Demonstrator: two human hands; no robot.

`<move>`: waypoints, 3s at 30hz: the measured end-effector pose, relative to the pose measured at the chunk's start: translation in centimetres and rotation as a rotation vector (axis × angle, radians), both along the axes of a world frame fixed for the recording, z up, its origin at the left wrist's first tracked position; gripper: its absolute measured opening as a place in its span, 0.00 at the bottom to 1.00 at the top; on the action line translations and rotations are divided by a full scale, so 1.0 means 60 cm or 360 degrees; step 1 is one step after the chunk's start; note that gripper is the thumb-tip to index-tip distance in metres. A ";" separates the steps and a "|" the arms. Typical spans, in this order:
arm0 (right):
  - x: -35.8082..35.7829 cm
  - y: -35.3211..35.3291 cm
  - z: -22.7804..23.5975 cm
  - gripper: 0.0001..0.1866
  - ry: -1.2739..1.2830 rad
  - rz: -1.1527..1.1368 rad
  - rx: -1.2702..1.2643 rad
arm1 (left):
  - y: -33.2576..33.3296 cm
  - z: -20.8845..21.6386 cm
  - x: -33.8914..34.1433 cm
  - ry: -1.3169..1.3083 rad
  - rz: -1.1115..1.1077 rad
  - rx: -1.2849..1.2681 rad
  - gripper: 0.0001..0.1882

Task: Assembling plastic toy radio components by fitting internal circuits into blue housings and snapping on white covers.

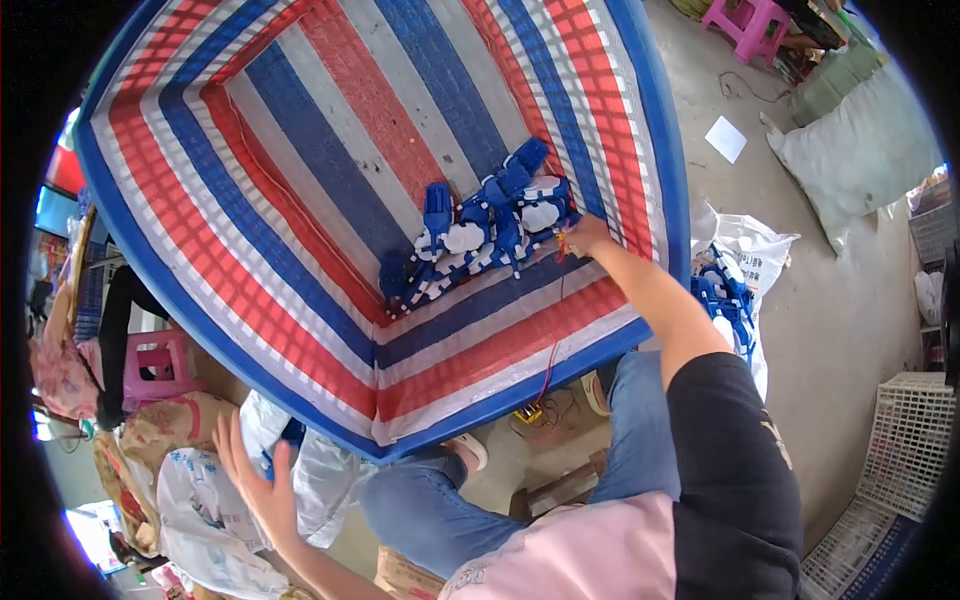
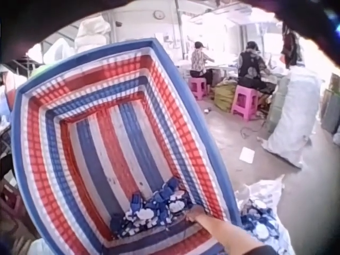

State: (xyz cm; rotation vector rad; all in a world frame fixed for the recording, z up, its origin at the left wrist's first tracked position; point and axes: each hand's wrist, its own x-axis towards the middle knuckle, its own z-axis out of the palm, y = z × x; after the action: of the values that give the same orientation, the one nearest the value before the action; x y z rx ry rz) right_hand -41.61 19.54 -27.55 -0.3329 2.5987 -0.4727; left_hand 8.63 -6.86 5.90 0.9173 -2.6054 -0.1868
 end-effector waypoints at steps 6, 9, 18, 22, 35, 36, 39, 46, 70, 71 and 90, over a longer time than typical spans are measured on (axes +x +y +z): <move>0.084 0.011 0.280 0.17 0.0535 0.1008 -0.0436 | 0.048 -0.007 -0.135 0.0171 -0.0429 0.0424 0.28; 0.163 -0.002 0.480 0.20 0.0348 0.1402 -0.0692 | 0.045 -0.027 -0.157 0.0473 -0.0535 0.0795 0.29; 0.274 -0.018 0.670 0.22 -0.0959 0.1604 -0.1476 | 0.184 0.003 -0.192 0.0811 -0.0588 0.3486 0.42; 0.290 -0.063 0.640 0.21 -0.0478 0.1382 -0.1486 | 0.151 -0.019 -0.170 0.0840 -0.0465 0.3304 0.28; 0.430 -0.114 0.549 0.25 -0.0521 0.1155 -0.1584 | 0.089 -0.052 -0.167 0.1470 -0.0136 0.3338 0.26; 0.436 -0.114 0.549 0.25 -0.0521 0.1150 -0.1538 | 0.092 -0.050 -0.166 0.1452 -0.0040 0.3298 0.25; 0.445 -0.118 0.552 0.23 -0.0161 0.1428 -0.1368 | 0.092 -0.063 -0.166 0.1410 -0.0114 0.3164 0.22; 0.466 -0.122 0.545 0.23 0.0270 0.1552 -0.1343 | 0.099 -0.078 -0.181 0.1446 -0.0177 0.3220 0.16; 0.474 -0.143 0.507 0.26 -0.0063 0.0991 -0.1676 | 0.095 -0.062 -0.162 0.1666 -0.0295 0.3234 0.28; 0.473 -0.144 0.507 0.25 0.0009 0.1050 -0.1577 | 0.089 -0.074 -0.169 0.1614 -0.0241 0.3231 0.27; 0.441 -0.149 0.502 0.24 0.0383 0.0934 -0.1597 | 0.111 -0.081 -0.170 0.1712 -0.0118 0.3158 0.27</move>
State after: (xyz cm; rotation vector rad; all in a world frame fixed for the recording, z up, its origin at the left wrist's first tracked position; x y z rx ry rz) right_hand -15.13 10.60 2.58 -1.4799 2.0880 -1.5312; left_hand -1.60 -0.20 1.03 0.6381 -0.7543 -2.5172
